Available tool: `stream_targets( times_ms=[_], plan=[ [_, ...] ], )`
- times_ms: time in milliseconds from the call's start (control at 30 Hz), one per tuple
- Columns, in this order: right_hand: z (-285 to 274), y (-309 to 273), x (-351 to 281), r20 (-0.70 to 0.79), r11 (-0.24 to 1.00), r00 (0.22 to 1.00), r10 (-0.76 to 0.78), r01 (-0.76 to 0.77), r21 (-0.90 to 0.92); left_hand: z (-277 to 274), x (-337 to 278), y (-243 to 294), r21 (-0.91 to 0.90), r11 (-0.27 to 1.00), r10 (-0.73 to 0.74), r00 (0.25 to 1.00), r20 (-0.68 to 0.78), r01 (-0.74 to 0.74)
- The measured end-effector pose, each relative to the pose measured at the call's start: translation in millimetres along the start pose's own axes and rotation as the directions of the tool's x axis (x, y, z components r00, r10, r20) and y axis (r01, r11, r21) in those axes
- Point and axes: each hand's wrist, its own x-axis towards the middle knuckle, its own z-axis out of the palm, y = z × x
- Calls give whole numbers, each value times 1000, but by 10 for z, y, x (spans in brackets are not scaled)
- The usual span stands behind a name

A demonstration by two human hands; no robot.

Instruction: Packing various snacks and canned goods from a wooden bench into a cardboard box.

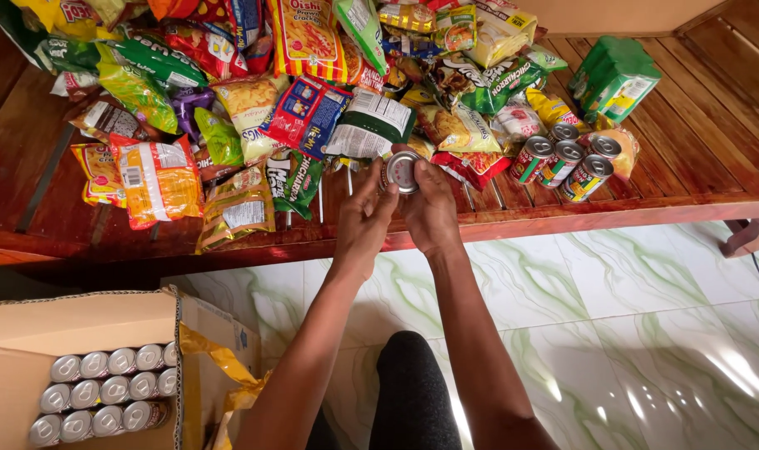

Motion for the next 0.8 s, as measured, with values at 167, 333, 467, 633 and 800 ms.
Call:
stream_targets(
  times_ms=[167, 333, 467, 633, 800],
  plan=[
    [58, -32, 4, 44, 994, 996, -81, 84, -71, 29, 61, -57, -687, 200, -619, 634, 464, 698],
    [26, -17, 14, 60, 993, 995, -83, 88, -81, 110, -25, -160, -757, 235, -570, 717, 401, 610],
    [35, -12, 25, 49, 989, 998, 45, -52, 137, 132, -71, -230, -759, 283, -634, 708, 311, 587],
    [69, -90, 96, 105, 984, 981, 166, -171, 43, 2, 26, -188, -674, 683, -393, 919, -14, 282],
    [301, -32, 58, 186, 1000, 982, 29, -26, -15, -231, 208, -233, -699, 645, -473, 880, -44, 311]
  ],
)
